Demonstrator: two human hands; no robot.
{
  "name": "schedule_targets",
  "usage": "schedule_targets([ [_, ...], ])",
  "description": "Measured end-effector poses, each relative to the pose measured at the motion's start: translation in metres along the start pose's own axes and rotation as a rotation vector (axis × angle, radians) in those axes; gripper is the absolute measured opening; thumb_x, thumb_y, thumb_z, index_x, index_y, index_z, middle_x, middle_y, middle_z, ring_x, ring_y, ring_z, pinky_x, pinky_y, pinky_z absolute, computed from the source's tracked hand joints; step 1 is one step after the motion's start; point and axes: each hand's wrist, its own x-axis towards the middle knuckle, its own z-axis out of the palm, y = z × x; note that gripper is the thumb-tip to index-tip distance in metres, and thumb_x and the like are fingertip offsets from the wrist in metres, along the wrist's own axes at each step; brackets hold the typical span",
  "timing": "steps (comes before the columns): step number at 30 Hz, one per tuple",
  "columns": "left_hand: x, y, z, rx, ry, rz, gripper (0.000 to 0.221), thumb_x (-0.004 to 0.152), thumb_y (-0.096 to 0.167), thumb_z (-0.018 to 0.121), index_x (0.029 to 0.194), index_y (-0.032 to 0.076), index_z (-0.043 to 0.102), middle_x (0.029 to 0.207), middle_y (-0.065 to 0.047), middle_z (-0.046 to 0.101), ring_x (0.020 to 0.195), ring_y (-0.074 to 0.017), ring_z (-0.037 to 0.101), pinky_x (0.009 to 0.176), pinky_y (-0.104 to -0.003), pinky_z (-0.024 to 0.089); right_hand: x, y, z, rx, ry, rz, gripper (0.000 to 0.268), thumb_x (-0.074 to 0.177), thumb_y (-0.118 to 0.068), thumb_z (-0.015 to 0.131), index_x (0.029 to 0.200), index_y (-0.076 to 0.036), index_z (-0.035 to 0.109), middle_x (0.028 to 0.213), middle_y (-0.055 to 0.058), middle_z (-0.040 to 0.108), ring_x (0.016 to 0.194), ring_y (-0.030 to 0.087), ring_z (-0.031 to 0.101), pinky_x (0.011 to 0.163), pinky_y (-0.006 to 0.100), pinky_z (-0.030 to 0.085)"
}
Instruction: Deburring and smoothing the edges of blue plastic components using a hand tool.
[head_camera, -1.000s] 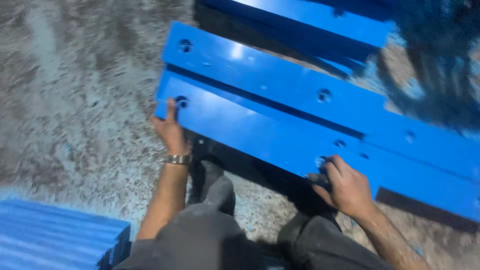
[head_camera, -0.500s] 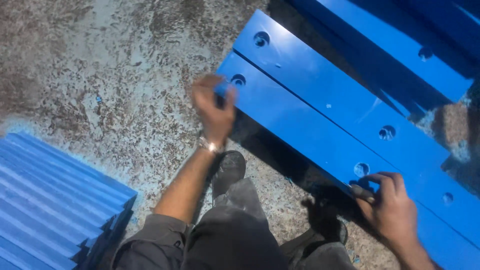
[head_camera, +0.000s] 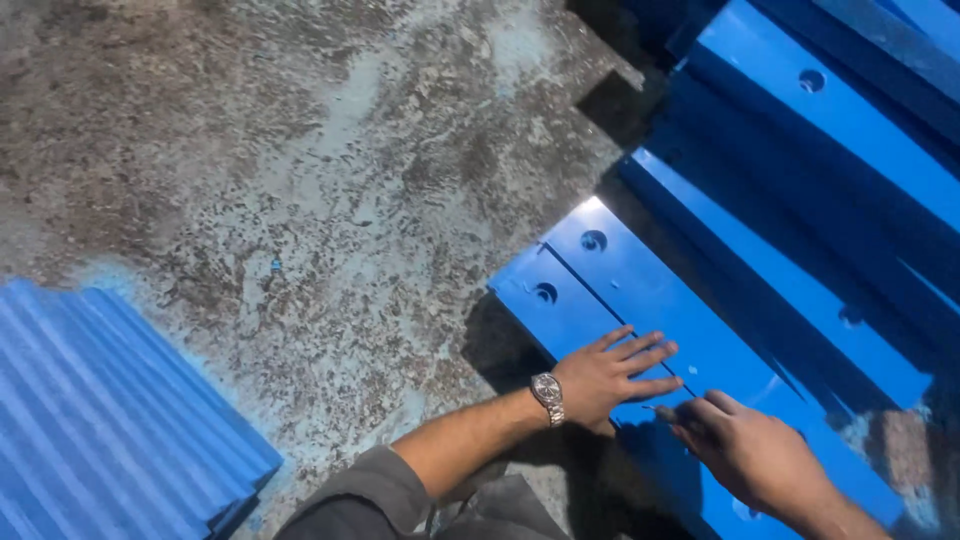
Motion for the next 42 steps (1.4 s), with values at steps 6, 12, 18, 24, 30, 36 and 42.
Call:
schedule_targets([
  [6, 0.001, -0.03, 0.048, 0.017, -0.056, 0.069, 0.118, 0.054, 0.05, 0.09, 0.157, 0.029, 0.037, 0.171, -0.003, 0.028, 0.162, -0.0264, 0.023, 0.137, -0.053, 0.019, 0.063, -0.034, -0.021, -0.056, 0.125, -0.153, 0.032, 0.089, -0.045, 0.062, 0.117, -0.03, 0.067, 0.101, 0.004, 0.071, 0.088, 0.036, 0.071, 0.069, 0.05, 0.058],
  [12, 0.002, -0.011, 0.018, -0.086, -0.206, -0.022, 0.114, 0.055, 0.054, 0.087, 0.156, 0.039, 0.035, 0.165, -0.01, 0.031, 0.155, -0.0362, 0.025, 0.13, -0.052, 0.018, 0.105, -0.062, -0.035, -0.081, 0.278, -0.344, 0.046, 0.073, -0.039, 0.075, 0.116, -0.025, 0.069, 0.103, 0.007, 0.071, 0.088, 0.037, 0.071, 0.067, 0.05, 0.058],
  [18, 0.003, -0.012, 0.016, 0.028, 0.028, -0.018, 0.112, 0.06, 0.051, 0.089, 0.156, 0.038, 0.033, 0.165, -0.011, 0.031, 0.153, -0.0364, 0.025, 0.126, -0.053, 0.023, 0.135, -0.102, -0.046, -0.345, 0.31, -0.397, 0.023, 0.091, -0.041, 0.071, 0.111, -0.029, 0.075, 0.094, 0.004, 0.068, 0.083, 0.03, 0.07, 0.061, 0.045, 0.057],
  [24, -0.001, -0.014, 0.028, -0.156, -0.061, -0.024, 0.125, 0.053, 0.057, 0.095, 0.158, 0.029, 0.032, 0.164, -0.013, 0.033, 0.152, -0.0334, 0.031, 0.124, -0.055, 0.027, 0.167, -0.121, -0.049, -0.54, 0.38, -0.542, 0.026, 0.087, -0.031, 0.068, 0.112, -0.027, 0.077, 0.097, 0.002, 0.07, 0.084, 0.025, 0.071, 0.061, 0.042, 0.056],
  [30, 0.001, -0.017, 0.035, -0.127, 0.063, 0.006, 0.127, 0.044, 0.055, 0.097, 0.153, 0.029, 0.037, 0.162, -0.014, 0.036, 0.151, -0.0354, 0.032, 0.126, -0.056, 0.027, 0.185, -0.126, -0.056, -0.645, 0.348, -0.573, 0.016, 0.096, -0.032, 0.064, 0.1, -0.025, 0.078, 0.098, 0.002, 0.072, 0.092, 0.026, 0.073, 0.068, 0.043, 0.058],
  [36, 0.0, -0.022, 0.041, -0.223, 0.099, 0.007, 0.125, 0.04, 0.048, 0.101, 0.15, 0.029, 0.045, 0.16, -0.013, 0.038, 0.15, -0.0349, 0.035, 0.124, -0.056, 0.029, 0.167, -0.124, -0.048, -0.588, 0.137, -0.317, 0.019, 0.092, -0.029, 0.063, 0.101, -0.022, 0.08, 0.096, 0.008, 0.075, 0.083, 0.033, 0.074, 0.067, 0.047, 0.059],
  [42, 0.002, -0.016, 0.068, -0.307, -0.029, -0.023, 0.124, 0.046, 0.046, 0.099, 0.155, 0.031, 0.04, 0.161, -0.013, 0.04, 0.145, -0.0347, 0.042, 0.116, -0.051, 0.038, 0.148, -0.146, -0.038, -0.5, -0.051, -0.126, 0.033, 0.098, -0.041, 0.062, 0.092, -0.014, 0.081, 0.091, 0.016, 0.076, 0.08, 0.038, 0.074, 0.071, 0.05, 0.061],
])
